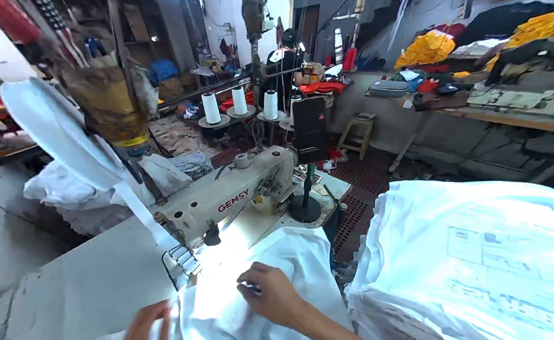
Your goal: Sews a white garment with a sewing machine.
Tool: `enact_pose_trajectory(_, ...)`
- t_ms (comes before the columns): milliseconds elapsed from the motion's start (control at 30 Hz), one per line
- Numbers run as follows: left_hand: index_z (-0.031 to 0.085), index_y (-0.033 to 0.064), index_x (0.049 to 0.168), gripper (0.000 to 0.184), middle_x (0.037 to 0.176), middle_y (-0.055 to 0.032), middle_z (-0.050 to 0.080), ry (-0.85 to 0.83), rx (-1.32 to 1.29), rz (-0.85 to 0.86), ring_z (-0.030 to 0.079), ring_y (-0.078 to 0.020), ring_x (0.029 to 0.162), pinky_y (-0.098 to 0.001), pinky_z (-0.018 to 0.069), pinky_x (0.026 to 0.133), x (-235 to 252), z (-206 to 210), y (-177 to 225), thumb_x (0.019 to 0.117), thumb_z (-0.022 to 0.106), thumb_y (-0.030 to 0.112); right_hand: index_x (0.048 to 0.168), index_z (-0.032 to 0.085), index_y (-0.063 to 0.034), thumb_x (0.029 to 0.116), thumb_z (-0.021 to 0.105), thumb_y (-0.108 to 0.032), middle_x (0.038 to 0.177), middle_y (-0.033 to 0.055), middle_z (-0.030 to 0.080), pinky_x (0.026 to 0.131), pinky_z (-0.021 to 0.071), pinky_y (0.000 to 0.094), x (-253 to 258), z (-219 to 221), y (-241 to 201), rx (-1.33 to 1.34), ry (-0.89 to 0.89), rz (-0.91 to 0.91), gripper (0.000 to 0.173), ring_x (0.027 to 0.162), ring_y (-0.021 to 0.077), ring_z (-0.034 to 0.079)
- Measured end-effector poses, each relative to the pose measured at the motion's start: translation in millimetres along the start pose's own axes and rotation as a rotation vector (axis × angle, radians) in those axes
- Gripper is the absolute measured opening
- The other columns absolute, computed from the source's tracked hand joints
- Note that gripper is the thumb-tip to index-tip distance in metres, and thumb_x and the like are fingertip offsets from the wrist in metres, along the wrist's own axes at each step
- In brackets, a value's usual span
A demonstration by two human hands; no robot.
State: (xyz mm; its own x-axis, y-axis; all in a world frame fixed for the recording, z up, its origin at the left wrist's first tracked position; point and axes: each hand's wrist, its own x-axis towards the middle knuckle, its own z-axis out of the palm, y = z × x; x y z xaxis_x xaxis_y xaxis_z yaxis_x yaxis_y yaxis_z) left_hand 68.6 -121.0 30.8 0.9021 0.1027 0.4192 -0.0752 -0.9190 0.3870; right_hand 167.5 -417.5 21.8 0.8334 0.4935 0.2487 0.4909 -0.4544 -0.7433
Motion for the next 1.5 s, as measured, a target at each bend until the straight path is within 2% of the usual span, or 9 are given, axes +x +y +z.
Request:
enact_pose_trajectory(100,0.073,0.0047,0.124,0.036,0.137,-0.0148,0.066,-0.181,-0.064,0.068,0.057,-0.0390,0.134,-0.0650,0.0350,0.115,-9,40,23,0.1015,0.058,0.029,0.119,0.073,-0.0126,0.0996,0.060,-0.027,0.109,0.0127,0.069,0.078,0.0572,0.0521,17,30,-8,-0.122,-0.224,0.122,0.027,0.093,0.0294,0.070)
enact_pose_trajectory(200,0.060,0.0124,0.145,0.061,0.159,-0.0120,0.046,-0.177,0.130,0.034,0.036,-0.0430,0.149,-0.0743,0.0144,0.118,-17,60,16,0.1045,0.040,0.053,0.116,0.073,-0.0137,0.0964,0.062,-0.030,0.110,0.0117,0.069,0.075,0.0571,0.0542,31,26,2,-0.262,-0.193,0.199,0.027,0.093,0.0304,0.070)
enact_pose_trajectory(333,0.051,0.0060,0.151,0.082,0.162,-0.0161,0.038,-0.166,0.129,-0.074,0.032,-0.0364,0.152,-0.0664,0.0145,0.122,-7,71,22,0.0985,0.038,0.068,0.114,0.073,-0.0139,0.0969,0.061,-0.032,0.103,0.0096,0.073,0.072,0.0580,0.0529,48,9,36,-0.387,-0.057,0.145,0.028,0.088,0.0289,0.073)
enact_pose_trajectory(500,0.055,-0.0053,0.143,0.048,0.158,-0.0191,0.044,-0.233,-0.025,-0.109,0.038,-0.0328,0.150,-0.0565,0.0213,0.125,16,75,44,0.1077,0.041,0.025,0.123,0.072,-0.0143,0.0980,0.059,-0.031,0.116,0.0097,0.073,0.084,0.0575,0.0563,65,-21,69,-0.419,-0.078,0.120,0.033,0.101,0.0302,0.072)
enact_pose_trajectory(733,0.061,0.0085,0.142,0.050,0.160,-0.0047,0.045,-0.207,0.175,-0.060,0.036,-0.0254,0.152,-0.0530,0.0204,0.126,5,79,33,0.1077,0.034,0.033,0.143,0.058,-0.0106,0.0990,0.051,-0.013,0.134,0.0194,0.063,0.085,0.0536,0.0621,69,-11,1,-0.598,-0.263,0.335,0.045,0.109,0.0412,0.068)
enact_pose_trajectory(900,0.058,0.0021,0.144,0.046,0.155,-0.0093,0.051,-0.148,0.058,-0.050,0.042,-0.0250,0.148,-0.0503,0.0236,0.126,6,80,27,0.1038,0.041,0.018,0.133,0.068,-0.0176,0.0957,0.055,-0.020,0.115,0.0100,0.071,0.080,0.0559,0.0531,56,51,-39,-0.237,-0.381,0.113,0.039,0.098,0.0291,0.070)
enact_pose_trajectory(1000,0.057,0.0010,0.144,0.049,0.156,-0.0108,0.049,-0.183,0.010,-0.067,0.042,-0.0261,0.148,-0.0507,0.0225,0.126,10,72,28,0.0962,0.047,0.004,0.134,0.068,-0.0244,0.0925,0.062,-0.027,0.099,0.0102,0.072,0.063,0.0545,0.0515,53,83,-37,-0.371,-0.267,0.056,0.042,0.082,0.0305,0.071)
enact_pose_trajectory(1267,0.062,0.0059,0.139,0.045,0.152,-0.0082,0.055,-0.115,0.084,-0.075,0.049,-0.0250,0.143,-0.0528,0.0297,0.122,31,83,16,0.0977,0.045,0.012,0.139,0.062,-0.0157,0.0986,0.049,-0.023,0.114,0.0154,0.071,0.068,0.0538,0.0553,84,87,-45,-0.621,-0.401,0.066,0.043,0.090,0.0363,0.072)
enact_pose_trajectory(1500,0.062,0.0017,0.139,0.047,0.149,-0.0119,0.057,-0.141,0.211,-0.088,0.048,-0.0288,0.143,-0.0576,0.0266,0.122,40,93,11,0.1075,0.036,0.025,0.137,0.068,-0.0205,0.0856,0.063,-0.021,0.097,0.0110,0.073,0.056,0.0538,0.0463,57,89,-25,-0.588,-0.196,-0.096,0.052,0.075,0.0287,0.071)
